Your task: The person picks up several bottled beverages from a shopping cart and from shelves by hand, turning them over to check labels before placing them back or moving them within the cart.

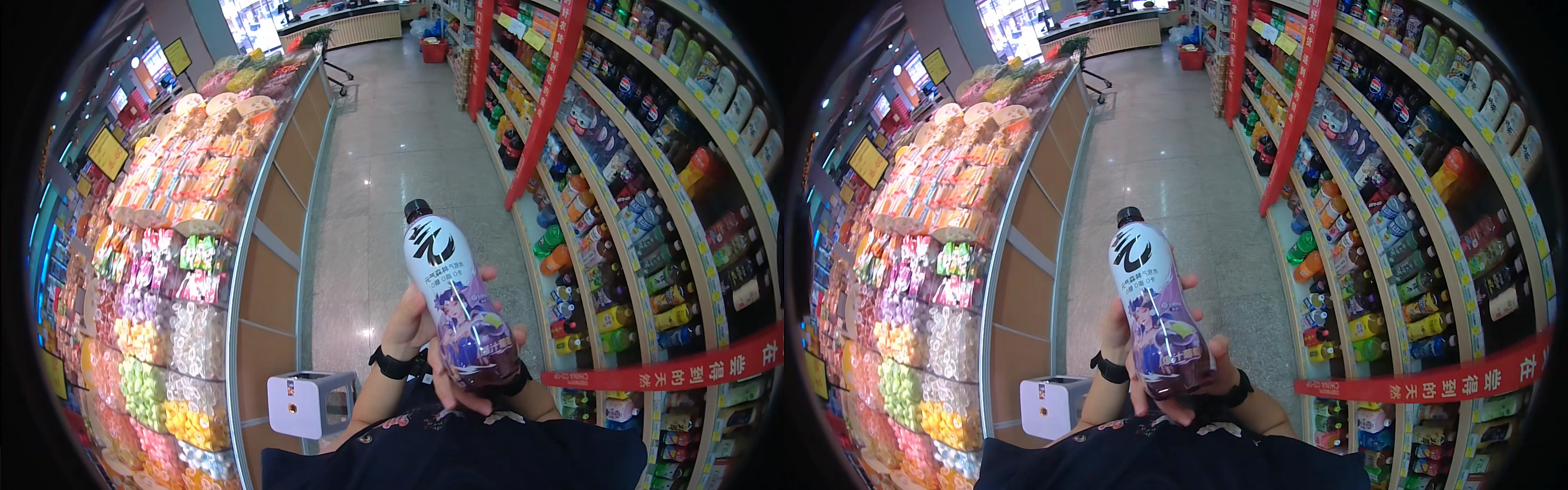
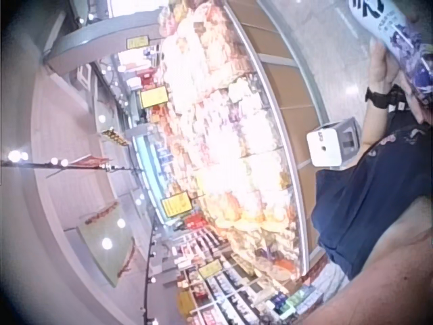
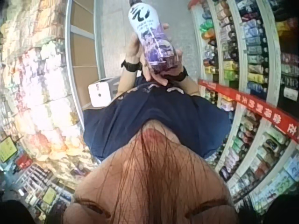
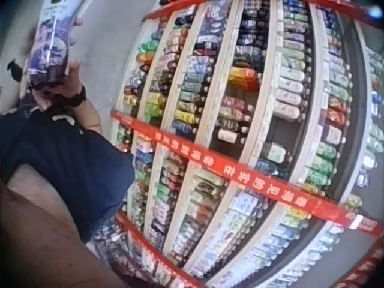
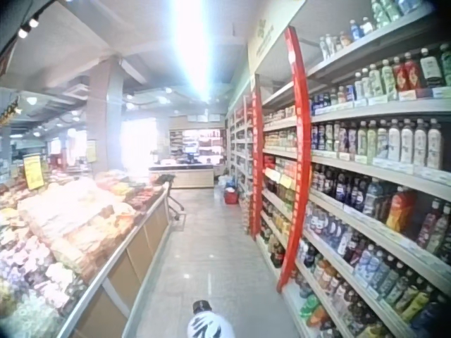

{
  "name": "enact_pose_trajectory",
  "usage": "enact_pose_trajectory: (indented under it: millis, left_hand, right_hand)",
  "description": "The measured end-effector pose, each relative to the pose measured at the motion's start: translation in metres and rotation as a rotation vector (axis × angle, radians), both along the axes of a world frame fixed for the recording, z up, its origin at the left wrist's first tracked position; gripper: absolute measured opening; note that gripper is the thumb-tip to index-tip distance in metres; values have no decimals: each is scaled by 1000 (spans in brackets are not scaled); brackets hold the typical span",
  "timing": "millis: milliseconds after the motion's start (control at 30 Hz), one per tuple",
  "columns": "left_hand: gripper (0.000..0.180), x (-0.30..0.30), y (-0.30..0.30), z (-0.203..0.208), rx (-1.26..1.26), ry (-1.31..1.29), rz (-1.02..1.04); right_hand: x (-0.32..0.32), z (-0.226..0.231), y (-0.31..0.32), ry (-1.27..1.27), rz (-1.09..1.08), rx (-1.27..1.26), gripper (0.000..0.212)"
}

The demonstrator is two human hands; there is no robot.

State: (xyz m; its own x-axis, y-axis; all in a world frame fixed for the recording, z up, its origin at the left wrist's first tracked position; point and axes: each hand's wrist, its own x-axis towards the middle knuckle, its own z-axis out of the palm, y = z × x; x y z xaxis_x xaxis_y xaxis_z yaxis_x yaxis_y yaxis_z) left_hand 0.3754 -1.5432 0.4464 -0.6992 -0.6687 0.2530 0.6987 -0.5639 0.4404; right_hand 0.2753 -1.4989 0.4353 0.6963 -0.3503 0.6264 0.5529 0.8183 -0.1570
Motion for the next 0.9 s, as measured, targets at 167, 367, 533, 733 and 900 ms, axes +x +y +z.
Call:
enact_pose_trajectory:
  millis: [167, 367, 533, 733, 900]
  left_hand:
    - [73, 7, -89, -24, 30, -68, -49]
    - [74, 3, -169, -18, 11, -150, -6]
    - [80, 10, -263, -12, -148, -249, 25]
    - [93, 38, -323, -26, -314, -376, -37]
    - [111, 71, -347, -21, -496, -712, -143]
  right_hand:
    - [-12, -14, -61, 390, -257, 43, 80]
    - [-16, -2, -139, 666, -383, 16, 80]
    - [-11, -5, -229, 789, -509, -120, 74]
    - [-7, -24, -282, 989, -638, -199, 68]
    - [-4, -38, -320, 985, -578, -280, 74]
